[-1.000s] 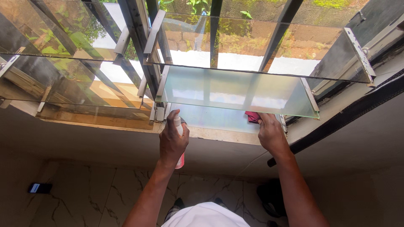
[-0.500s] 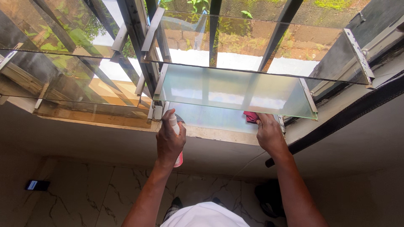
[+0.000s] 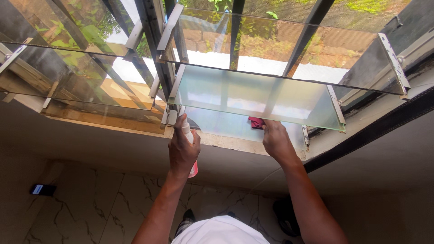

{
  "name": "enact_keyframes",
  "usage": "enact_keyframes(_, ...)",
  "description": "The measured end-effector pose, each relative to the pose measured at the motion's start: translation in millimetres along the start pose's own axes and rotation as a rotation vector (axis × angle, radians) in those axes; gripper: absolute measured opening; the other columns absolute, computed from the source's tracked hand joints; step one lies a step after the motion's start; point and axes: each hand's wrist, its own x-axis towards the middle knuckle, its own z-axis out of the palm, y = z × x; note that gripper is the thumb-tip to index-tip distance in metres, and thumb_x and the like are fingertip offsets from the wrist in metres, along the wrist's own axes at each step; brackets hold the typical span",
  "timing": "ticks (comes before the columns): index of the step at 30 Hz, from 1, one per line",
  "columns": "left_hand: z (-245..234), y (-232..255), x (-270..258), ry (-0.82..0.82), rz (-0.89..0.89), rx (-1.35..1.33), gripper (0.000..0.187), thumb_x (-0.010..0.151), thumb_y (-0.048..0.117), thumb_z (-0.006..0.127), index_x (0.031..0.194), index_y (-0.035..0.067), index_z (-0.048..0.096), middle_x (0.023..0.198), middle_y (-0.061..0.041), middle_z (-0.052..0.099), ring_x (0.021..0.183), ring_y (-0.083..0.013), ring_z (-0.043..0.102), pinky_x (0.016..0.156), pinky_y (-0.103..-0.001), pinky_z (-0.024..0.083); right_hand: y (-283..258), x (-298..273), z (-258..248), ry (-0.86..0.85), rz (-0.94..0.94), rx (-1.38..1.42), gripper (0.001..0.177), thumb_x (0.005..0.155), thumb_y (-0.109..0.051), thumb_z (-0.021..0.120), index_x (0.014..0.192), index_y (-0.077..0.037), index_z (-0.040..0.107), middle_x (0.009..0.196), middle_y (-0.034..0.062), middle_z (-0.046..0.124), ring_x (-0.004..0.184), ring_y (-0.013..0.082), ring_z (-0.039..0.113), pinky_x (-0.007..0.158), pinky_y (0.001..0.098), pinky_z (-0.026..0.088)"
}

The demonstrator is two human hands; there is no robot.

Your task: The person cleans a glass window pane by spraying a liquid from a bottle onto the glass and wiping it with a cloth.

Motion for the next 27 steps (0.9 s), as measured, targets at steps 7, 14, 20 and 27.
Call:
enact_keyframes(7,1.2,0.1,-0.1,-0.014,-0.030,0.029,0.058,0.093,0.001,0.066,0.143,0.005,0.037,0.119,-0.026,0.066,0.101,-0.0481,0.070,0.081,-0.050,0.059,-18.9,9.2,7.1,-0.073,-0.010,0.043,0.034,0.095,0.006,0.040,0.118,0.002,0.065,0.106,0.0274,0.070,0.101,0.0455,0.065,0.089,0.0526,0.049)
enact_keyframes(14,3.7,0.8,6.9,0.081,0.092,0.018,0.062,0.091,-0.001,0.064,0.146,0.000,0.034,0.126,-0.031,0.063,0.107,-0.0509,0.067,0.086,-0.050,0.060,-26.7,-3.5,-9.2,-0.043,0.002,0.079,0.048,0.092,0.009,0.038,0.134,0.000,0.059,0.121,0.0276,0.063,0.103,0.0440,0.064,0.089,0.0491,0.051)
enact_keyframes(20,7.4,1.3,6.5,-0.009,-0.045,0.048,0.057,0.094,0.002,0.066,0.144,0.003,0.037,0.121,-0.026,0.065,0.104,-0.0477,0.070,0.085,-0.049,0.060,-6.6,-21.1,-21.5,0.009,-0.002,0.070,0.039,0.096,0.006,0.045,0.132,0.003,0.059,0.133,0.0235,0.062,0.117,0.0411,0.063,0.095,0.0430,0.054)
enact_keyframes(27,11.3,17.5,2.4,-0.088,-0.063,0.000,0.059,0.093,0.003,0.066,0.144,0.007,0.037,0.117,-0.030,0.067,0.100,-0.0503,0.069,0.080,-0.052,0.059,31.7,-44.7,-31.0,0.111,-0.069,-0.058,0.039,0.094,0.007,0.049,0.131,0.003,0.062,0.144,0.0289,0.054,0.133,0.0459,0.051,0.108,0.0464,0.045)
